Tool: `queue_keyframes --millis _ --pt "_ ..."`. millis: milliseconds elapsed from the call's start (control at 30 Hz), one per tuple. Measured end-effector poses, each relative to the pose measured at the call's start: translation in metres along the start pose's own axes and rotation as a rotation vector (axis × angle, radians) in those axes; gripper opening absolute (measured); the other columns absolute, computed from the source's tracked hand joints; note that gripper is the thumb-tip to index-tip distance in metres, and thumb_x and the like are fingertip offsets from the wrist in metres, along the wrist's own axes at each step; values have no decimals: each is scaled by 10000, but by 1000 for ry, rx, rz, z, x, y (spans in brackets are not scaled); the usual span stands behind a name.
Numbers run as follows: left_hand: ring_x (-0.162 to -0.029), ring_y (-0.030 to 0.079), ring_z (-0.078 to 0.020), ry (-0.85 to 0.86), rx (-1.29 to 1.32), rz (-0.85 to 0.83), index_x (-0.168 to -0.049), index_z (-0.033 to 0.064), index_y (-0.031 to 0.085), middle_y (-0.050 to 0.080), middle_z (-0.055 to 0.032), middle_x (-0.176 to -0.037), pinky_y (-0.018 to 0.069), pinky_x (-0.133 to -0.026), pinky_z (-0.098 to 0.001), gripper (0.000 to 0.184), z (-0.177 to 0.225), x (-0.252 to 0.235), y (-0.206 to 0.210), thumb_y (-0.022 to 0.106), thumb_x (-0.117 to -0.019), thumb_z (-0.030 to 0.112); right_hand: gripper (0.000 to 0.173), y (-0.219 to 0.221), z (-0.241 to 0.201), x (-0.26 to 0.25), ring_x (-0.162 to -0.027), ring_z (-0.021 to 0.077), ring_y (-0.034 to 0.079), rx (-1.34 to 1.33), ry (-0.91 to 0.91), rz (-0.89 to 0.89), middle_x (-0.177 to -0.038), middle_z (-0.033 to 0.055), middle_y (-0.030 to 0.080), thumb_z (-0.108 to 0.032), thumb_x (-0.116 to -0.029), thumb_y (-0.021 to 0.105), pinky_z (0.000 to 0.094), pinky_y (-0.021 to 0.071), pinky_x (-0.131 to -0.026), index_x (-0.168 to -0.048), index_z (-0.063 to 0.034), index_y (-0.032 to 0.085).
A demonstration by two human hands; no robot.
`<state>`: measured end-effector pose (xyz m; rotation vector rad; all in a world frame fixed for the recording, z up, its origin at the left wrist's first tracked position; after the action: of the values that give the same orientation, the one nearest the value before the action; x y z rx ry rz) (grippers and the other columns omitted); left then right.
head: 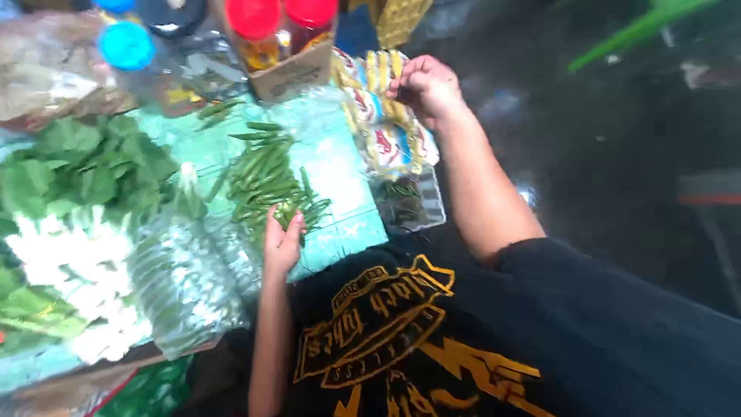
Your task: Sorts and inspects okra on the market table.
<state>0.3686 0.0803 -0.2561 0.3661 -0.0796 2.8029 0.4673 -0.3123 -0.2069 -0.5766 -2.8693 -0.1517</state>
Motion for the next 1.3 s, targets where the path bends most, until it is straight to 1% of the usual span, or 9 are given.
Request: queue_keyframes --millis 133,200,333,500,667,933,1100,1233,1300 --pt "-792 682 -187 4 23 -84 -1381 52 461 665 -71 -979 624 -727 -381 408 -2 -3 37 583 -1011 175 296 -91 -30 45 -767 235 733 11 -17 102 -1135 107 730 73 -944 404 384 620 -641 -1183 -94 454" --pt "-795 682 -193 7 21 -162 -1388 59 463 667 -75 -973 622 -729 -386 405 -2 -3 59 583 -1022 184 359 -94 -32 67 -758 264 744 121 -56 61 -1167 124 727 105 -913 570 406 632 -583 -1196 -81 453" --pt "-760 671 -177 31 -184 -308 -1400 54 460 673 -90 -968 605 -692 -377 434 4 -4 101 590 -1023 225 822 -33 0 103 -1052 269 705 562 -201 -367 -1172 147 692 -231 -621 902 459 599 -916 -1292 -53 461" --pt "-832 691 -202 142 -491 -410 -1395 20 461 689 -122 -990 605 -774 -436 445 30 -3 135 596 -1024 226 1012 82 -7 157 -1057 283 673 876 -430 -804 -1214 92 666 -472 -538 955 570 574 -835 -1372 -141 489" --pt "-796 695 -169 201 -577 -410 -1375 29 457 689 -86 -934 612 -746 -418 440 46 2 133 572 -1002 232 877 123 -8 167 -715 245 649 1076 -456 -915 -802 7 646 -495 -583 910 541 504 -623 -1285 -200 477" --pt "-931 696 -238 183 -712 -338 -1413 10 446 688 -128 -1041 593 -834 -489 566 55 8 115 642 -956 281 884 138 4 177 -809 211 688 829 -468 -980 -952 64 678 -424 -663 909 453 581 -724 -1326 -98 424" --pt "-722 676 -202 54 65 -192 -1228 10 574 687 -108 -897 614 -670 -380 308 43 -3 79 677 -961 123 283 92 12 176 -692 140 704 213 -226 -1065 -785 40 724 -156 -784 826 333 613 -660 -956 -60 623" --pt "-801 675 -209 84 623 -229 -1205 44 588 676 -113 -954 601 -758 -398 428 48 4 96 813 -881 212 258 80 34 183 -1080 253 697 -759 -25 -840 -1094 56 739 -313 -919 759 473 554 -981 -1133 -260 624" --pt "-836 700 -229 162 637 -205 -1230 44 589 697 -139 -1011 613 -776 -401 474 59 2 104 830 -867 232 371 93 47 185 -1154 258 661 -864 24 -744 -1335 52 663 -384 -973 684 458 547 -961 -1314 -351 541"
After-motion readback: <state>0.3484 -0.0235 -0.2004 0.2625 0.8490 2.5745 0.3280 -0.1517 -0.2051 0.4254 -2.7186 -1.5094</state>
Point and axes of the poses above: each hand's wrist, its own x-axis away from the middle knuckle, its own y-axis out of the palm, z = x × y, the point moved 9 cm from there along -x, towards the middle knuckle
